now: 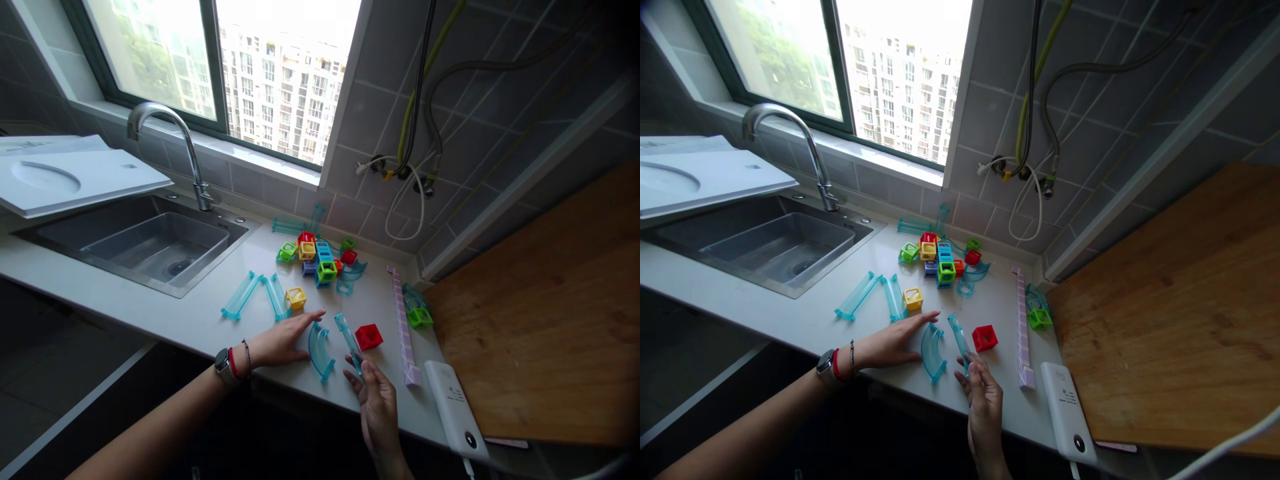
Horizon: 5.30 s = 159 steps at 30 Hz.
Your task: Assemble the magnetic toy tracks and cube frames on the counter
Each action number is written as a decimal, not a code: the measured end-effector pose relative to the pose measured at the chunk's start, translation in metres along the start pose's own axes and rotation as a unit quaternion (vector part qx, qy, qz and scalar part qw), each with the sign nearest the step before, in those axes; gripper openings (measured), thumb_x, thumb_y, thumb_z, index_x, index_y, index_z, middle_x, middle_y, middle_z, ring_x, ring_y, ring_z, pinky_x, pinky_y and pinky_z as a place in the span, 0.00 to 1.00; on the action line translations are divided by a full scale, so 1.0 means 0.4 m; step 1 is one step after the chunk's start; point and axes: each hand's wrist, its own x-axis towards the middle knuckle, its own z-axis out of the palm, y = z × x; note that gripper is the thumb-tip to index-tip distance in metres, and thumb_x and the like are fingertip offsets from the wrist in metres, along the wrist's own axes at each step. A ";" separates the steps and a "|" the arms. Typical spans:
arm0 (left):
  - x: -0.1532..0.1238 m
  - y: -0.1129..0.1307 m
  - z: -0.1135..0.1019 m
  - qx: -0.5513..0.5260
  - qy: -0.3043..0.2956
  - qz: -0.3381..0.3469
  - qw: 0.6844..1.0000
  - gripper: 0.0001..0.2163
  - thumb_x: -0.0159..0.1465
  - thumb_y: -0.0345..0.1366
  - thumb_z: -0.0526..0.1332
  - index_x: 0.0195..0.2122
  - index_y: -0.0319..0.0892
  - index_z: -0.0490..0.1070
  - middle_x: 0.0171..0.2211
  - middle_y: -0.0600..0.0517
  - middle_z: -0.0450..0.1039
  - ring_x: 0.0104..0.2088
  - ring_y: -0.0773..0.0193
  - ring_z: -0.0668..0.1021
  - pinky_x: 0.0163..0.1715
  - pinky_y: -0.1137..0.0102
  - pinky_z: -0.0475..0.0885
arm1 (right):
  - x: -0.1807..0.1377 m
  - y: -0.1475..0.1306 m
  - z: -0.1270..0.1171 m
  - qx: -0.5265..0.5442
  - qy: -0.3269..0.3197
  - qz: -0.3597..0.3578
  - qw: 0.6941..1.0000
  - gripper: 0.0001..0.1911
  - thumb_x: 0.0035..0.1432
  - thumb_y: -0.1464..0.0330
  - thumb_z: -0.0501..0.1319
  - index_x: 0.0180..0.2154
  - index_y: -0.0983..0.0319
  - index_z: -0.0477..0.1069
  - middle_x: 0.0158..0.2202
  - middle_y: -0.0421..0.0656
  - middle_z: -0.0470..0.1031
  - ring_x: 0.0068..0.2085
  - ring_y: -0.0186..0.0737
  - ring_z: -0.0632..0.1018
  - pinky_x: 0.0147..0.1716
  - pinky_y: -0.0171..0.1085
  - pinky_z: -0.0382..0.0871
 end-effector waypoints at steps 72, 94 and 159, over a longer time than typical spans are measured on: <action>0.027 -0.053 0.035 -0.061 0.168 -0.038 0.983 0.19 0.69 0.37 0.56 0.60 0.42 0.65 0.55 0.43 0.76 0.55 0.56 0.78 0.58 0.56 0.73 | 0.096 -0.039 0.024 -0.333 -0.071 -0.176 0.924 0.29 0.51 0.57 0.72 0.54 0.59 0.75 0.51 0.51 0.78 0.46 0.51 0.80 0.44 0.48 0.79; -0.173 0.000 -0.078 0.166 0.311 -0.162 0.922 0.12 0.67 0.43 0.59 0.49 0.46 0.72 0.48 0.45 0.74 0.48 0.53 0.78 0.42 0.60 0.77 | 0.149 0.039 0.114 -0.331 -0.012 -0.239 0.913 0.35 0.58 0.56 0.67 0.63 0.58 0.62 0.56 0.53 0.70 0.54 0.53 0.75 0.51 0.51 0.74; -0.174 -0.042 -0.050 0.221 0.126 -0.135 0.958 0.16 0.65 0.47 0.62 0.52 0.51 0.76 0.68 0.48 0.58 0.71 0.37 0.48 0.65 0.38 0.55 | 0.078 -0.155 0.173 -0.464 -0.107 -0.255 0.842 0.15 0.65 0.63 0.57 0.51 0.57 0.72 0.45 0.47 0.75 0.47 0.47 0.77 0.49 0.45 0.72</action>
